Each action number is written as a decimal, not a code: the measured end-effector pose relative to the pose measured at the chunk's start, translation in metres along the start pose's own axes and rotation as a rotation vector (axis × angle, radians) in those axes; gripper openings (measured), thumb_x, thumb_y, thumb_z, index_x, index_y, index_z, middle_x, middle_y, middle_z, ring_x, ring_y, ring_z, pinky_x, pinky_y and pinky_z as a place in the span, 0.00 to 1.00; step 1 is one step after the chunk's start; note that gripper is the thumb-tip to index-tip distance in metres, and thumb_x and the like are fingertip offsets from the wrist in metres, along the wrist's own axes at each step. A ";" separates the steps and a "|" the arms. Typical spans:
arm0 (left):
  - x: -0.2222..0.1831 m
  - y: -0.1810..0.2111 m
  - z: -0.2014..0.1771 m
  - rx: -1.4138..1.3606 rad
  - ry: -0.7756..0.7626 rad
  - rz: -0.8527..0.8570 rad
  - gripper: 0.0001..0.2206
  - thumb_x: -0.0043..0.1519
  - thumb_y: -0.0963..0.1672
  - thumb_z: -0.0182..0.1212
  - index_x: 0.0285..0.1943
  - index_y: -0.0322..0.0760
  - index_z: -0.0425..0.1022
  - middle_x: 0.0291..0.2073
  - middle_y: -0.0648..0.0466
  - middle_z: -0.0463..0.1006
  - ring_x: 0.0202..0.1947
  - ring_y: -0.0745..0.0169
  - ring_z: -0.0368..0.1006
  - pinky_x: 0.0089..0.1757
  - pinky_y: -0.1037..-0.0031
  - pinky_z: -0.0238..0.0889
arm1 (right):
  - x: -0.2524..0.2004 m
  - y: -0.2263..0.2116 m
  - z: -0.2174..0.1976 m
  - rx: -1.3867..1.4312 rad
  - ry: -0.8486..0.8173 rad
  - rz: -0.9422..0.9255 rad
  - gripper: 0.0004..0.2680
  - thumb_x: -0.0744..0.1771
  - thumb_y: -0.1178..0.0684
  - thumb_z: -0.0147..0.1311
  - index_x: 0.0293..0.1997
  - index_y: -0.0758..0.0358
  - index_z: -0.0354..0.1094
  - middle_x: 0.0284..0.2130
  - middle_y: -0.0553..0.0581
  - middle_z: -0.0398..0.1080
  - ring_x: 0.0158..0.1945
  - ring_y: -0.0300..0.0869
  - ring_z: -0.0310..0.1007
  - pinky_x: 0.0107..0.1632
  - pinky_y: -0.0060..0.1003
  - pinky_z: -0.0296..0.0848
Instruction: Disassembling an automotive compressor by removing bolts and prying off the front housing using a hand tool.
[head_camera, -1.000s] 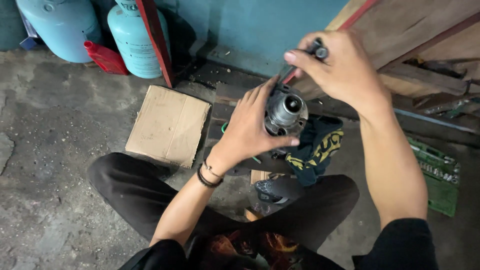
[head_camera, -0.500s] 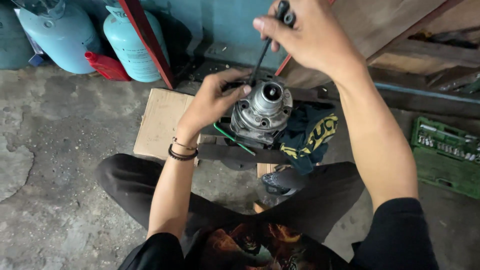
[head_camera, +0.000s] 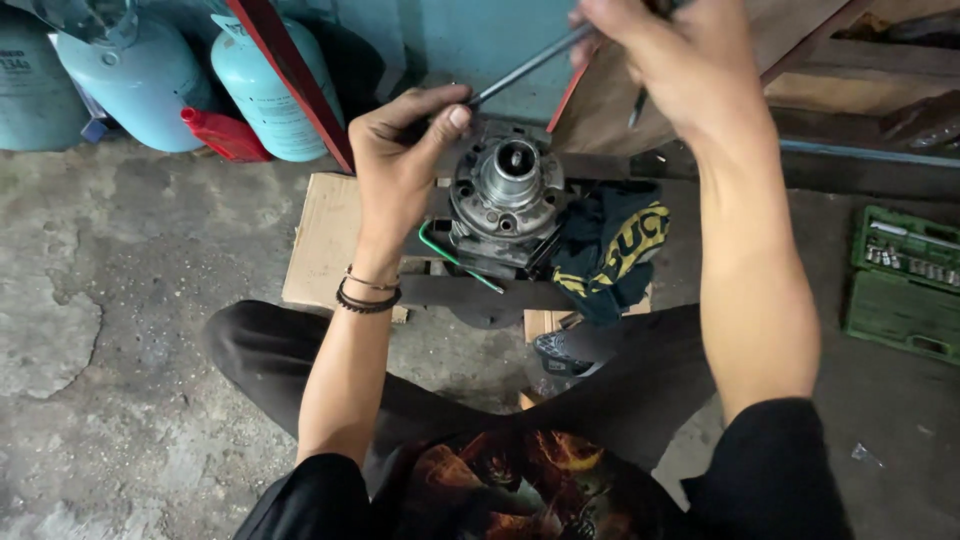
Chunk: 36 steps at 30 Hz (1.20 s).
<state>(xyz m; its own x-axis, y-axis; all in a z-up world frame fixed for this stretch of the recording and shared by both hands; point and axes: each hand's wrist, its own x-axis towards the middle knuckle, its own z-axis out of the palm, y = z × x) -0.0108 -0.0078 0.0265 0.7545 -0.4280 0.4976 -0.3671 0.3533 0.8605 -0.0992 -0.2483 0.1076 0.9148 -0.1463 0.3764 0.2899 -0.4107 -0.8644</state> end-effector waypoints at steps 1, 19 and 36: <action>-0.001 0.001 0.002 0.004 0.000 0.005 0.09 0.65 0.37 0.66 0.53 0.25 0.79 0.40 0.49 0.81 0.37 0.68 0.74 0.43 0.81 0.69 | -0.009 -0.004 -0.001 0.002 0.000 -0.006 0.06 0.75 0.54 0.53 0.56 0.66 0.68 0.45 0.57 0.73 0.43 0.42 0.79 0.28 0.24 0.57; -0.084 0.040 0.010 -0.105 0.139 -0.233 0.14 0.62 0.45 0.69 0.52 0.31 0.81 0.42 0.42 0.82 0.44 0.56 0.79 0.50 0.65 0.74 | -0.212 0.066 0.045 0.811 0.653 0.325 0.06 0.70 0.53 0.57 0.33 0.53 0.68 0.36 0.52 0.71 0.20 0.34 0.62 0.20 0.22 0.50; -0.203 0.017 0.031 -0.090 0.249 -0.261 0.07 0.67 0.38 0.49 0.40 0.32 0.74 0.31 0.56 0.75 0.27 0.69 0.63 0.32 0.78 0.60 | -0.277 0.056 0.123 0.824 0.468 0.354 0.11 0.68 0.49 0.56 0.46 0.68 0.69 0.23 0.45 0.57 0.24 0.33 0.56 0.29 0.29 0.58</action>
<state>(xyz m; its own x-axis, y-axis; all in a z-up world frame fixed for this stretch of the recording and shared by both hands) -0.1873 0.0594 -0.0562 0.9296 -0.3019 0.2112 -0.1039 0.3351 0.9364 -0.3023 -0.1197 -0.0858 0.8351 -0.5500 -0.0066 0.2888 0.4486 -0.8458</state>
